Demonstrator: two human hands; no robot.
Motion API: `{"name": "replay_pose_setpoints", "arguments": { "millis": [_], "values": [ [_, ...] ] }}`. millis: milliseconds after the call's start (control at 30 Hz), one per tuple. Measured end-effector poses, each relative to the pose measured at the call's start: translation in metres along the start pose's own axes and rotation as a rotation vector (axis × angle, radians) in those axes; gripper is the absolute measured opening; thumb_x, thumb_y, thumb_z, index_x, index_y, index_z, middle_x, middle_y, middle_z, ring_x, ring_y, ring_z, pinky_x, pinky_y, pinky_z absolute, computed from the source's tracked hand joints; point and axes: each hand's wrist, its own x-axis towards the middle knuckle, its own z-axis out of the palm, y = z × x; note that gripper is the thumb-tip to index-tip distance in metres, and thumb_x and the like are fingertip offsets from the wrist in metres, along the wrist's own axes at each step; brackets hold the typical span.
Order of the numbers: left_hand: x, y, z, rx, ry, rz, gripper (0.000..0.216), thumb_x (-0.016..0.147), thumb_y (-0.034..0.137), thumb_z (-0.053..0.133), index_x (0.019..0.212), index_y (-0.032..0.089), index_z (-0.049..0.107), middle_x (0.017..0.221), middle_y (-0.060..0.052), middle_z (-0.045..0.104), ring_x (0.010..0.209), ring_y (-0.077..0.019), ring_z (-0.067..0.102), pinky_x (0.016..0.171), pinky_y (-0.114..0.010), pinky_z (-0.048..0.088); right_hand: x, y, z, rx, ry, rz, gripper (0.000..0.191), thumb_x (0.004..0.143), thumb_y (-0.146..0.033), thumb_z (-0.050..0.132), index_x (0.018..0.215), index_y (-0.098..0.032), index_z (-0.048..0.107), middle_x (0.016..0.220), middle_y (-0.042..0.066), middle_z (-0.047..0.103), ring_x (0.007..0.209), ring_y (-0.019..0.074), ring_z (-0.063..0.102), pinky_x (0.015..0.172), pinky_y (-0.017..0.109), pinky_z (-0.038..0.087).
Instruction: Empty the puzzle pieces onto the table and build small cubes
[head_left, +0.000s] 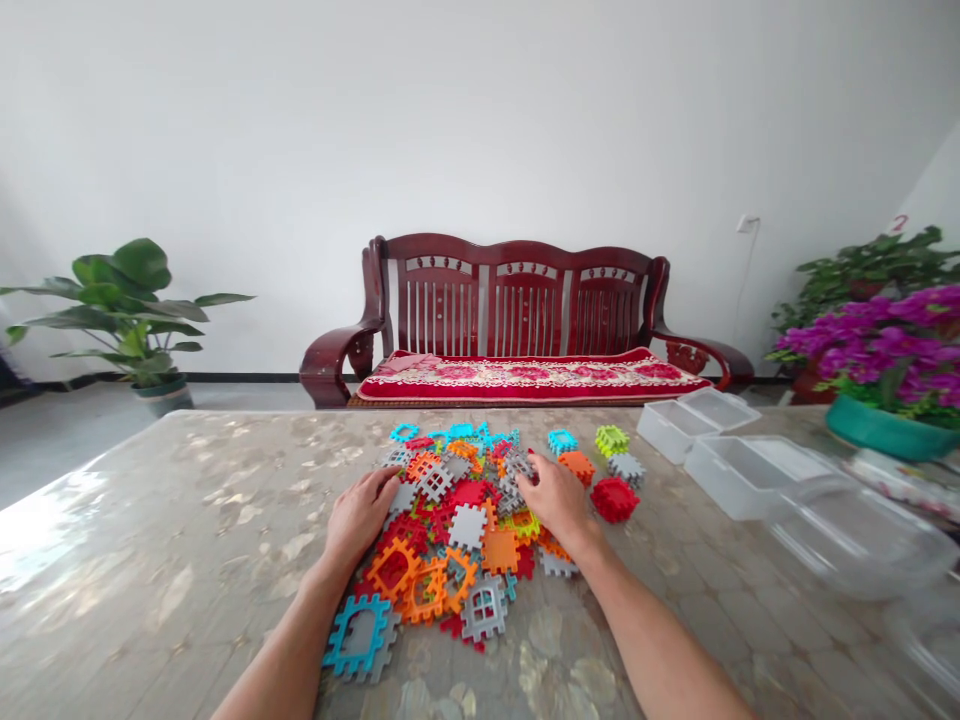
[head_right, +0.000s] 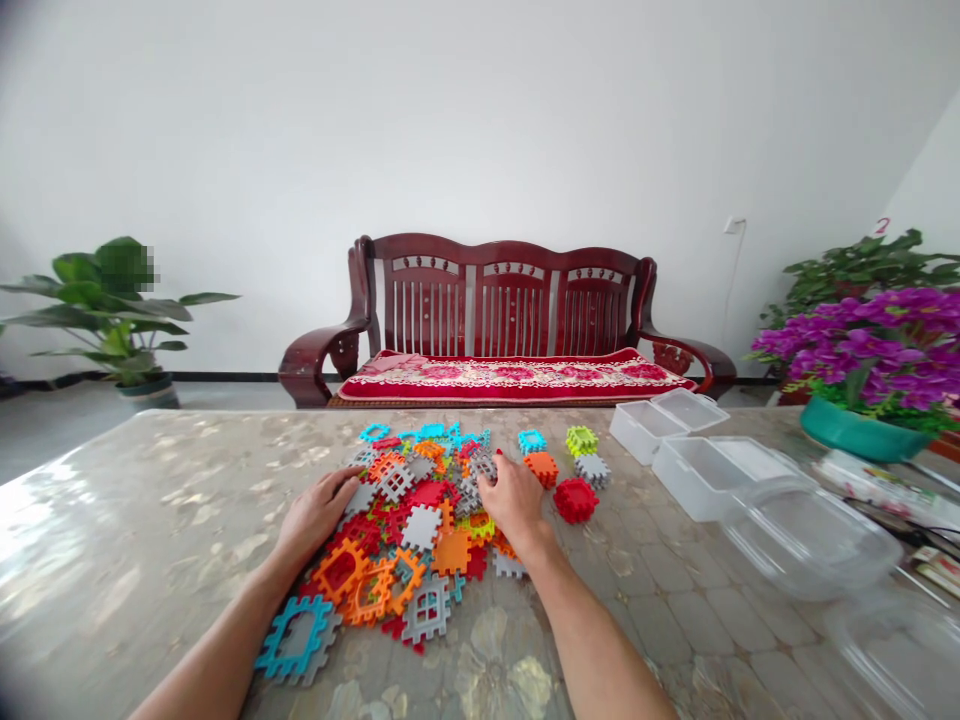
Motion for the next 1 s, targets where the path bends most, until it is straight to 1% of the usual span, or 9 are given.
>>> {"name": "replay_pose_setpoints", "arguments": {
  "millis": [167,267,367,400,467,567,667,833,1000],
  "values": [
    [0.002,-0.005,0.002,-0.004,-0.013,0.003,0.043,0.091,0.043,0.034,0.118,0.029,0.064,0.123,-0.001,0.066,0.111,-0.0218,0.061,0.095,-0.031,0.044,-0.001,0.000,-0.006,0.037,0.113,-0.048,0.039,0.085,-0.041,0.054,0.121,-0.025,0.061,0.109,0.006,0.071,0.101,0.0208,0.064,0.085,0.028,0.045],
    [0.002,-0.006,0.003,-0.013,-0.011,0.010,0.043,0.091,0.043,0.033,0.118,0.029,0.064,0.123,-0.001,0.066,0.109,-0.0216,0.062,0.094,-0.030,0.044,0.010,0.016,-0.022,0.137,0.170,-0.032,0.043,0.084,-0.044,0.055,0.123,-0.025,0.060,0.111,0.004,0.071,0.100,0.0205,0.064,0.087,0.029,0.046],
    [0.002,-0.006,0.003,-0.019,-0.008,0.015,0.045,0.091,0.044,0.033,0.120,0.028,0.063,0.122,-0.001,0.067,0.110,-0.0212,0.062,0.095,-0.030,0.044,0.025,0.049,-0.045,0.243,0.191,0.077,0.046,0.082,-0.044,0.056,0.124,-0.026,0.059,0.113,0.004,0.070,0.097,0.0191,0.066,0.083,0.028,0.048],
    [0.001,-0.005,0.002,-0.019,-0.009,0.018,0.045,0.091,0.045,0.033,0.120,0.028,0.063,0.122,-0.001,0.067,0.110,-0.0213,0.062,0.095,-0.030,0.044,0.029,0.063,-0.051,0.262,0.197,0.119,0.044,0.082,-0.043,0.056,0.123,-0.025,0.060,0.114,0.004,0.070,0.098,0.0190,0.065,0.083,0.027,0.048],
    [0.001,-0.005,0.002,-0.016,-0.008,0.018,0.045,0.091,0.045,0.033,0.119,0.028,0.063,0.121,-0.002,0.067,0.110,-0.0220,0.062,0.095,-0.030,0.044,0.034,0.091,-0.061,0.243,0.206,0.217,0.041,0.082,-0.040,0.054,0.120,-0.025,0.061,0.116,0.004,0.069,0.101,0.0198,0.065,0.084,0.028,0.048],
    [0.001,-0.004,0.001,-0.011,0.002,0.015,0.045,0.090,0.045,0.033,0.118,0.028,0.064,0.120,-0.001,0.068,0.109,-0.0228,0.062,0.093,-0.031,0.045,0.034,0.126,-0.065,0.170,0.203,0.335,0.042,0.082,-0.039,0.054,0.120,-0.024,0.061,0.118,0.006,0.069,0.107,0.0221,0.063,0.087,0.029,0.046],
    [0.002,-0.005,0.001,-0.012,0.002,0.016,0.045,0.090,0.045,0.033,0.118,0.028,0.064,0.121,-0.001,0.067,0.109,-0.0221,0.062,0.093,-0.030,0.045,0.030,0.147,-0.063,0.108,0.172,0.392,0.045,0.082,-0.041,0.053,0.123,-0.024,0.060,0.119,0.007,0.068,0.109,0.0244,0.063,0.085,0.032,0.047],
    [0.004,-0.007,0.003,-0.006,-0.019,0.008,0.047,0.091,0.046,0.031,0.120,0.027,0.063,0.122,-0.003,0.066,0.110,-0.0219,0.062,0.096,-0.030,0.044,0.025,0.160,-0.061,-0.001,0.090,0.448,0.048,0.081,-0.045,0.051,0.124,-0.026,0.059,0.119,0.008,0.068,0.107,0.0280,0.063,0.080,0.035,0.047],
    [0.003,-0.006,0.002,-0.021,-0.009,0.011,0.046,0.090,0.046,0.033,0.119,0.028,0.064,0.122,-0.002,0.067,0.108,-0.0223,0.063,0.096,-0.031,0.044,0.025,0.161,-0.059,-0.023,0.037,0.474,0.051,0.079,-0.049,0.053,0.124,-0.026,0.059,0.113,0.009,0.070,0.106,0.0274,0.064,0.081,0.035,0.048]
  ]
}}
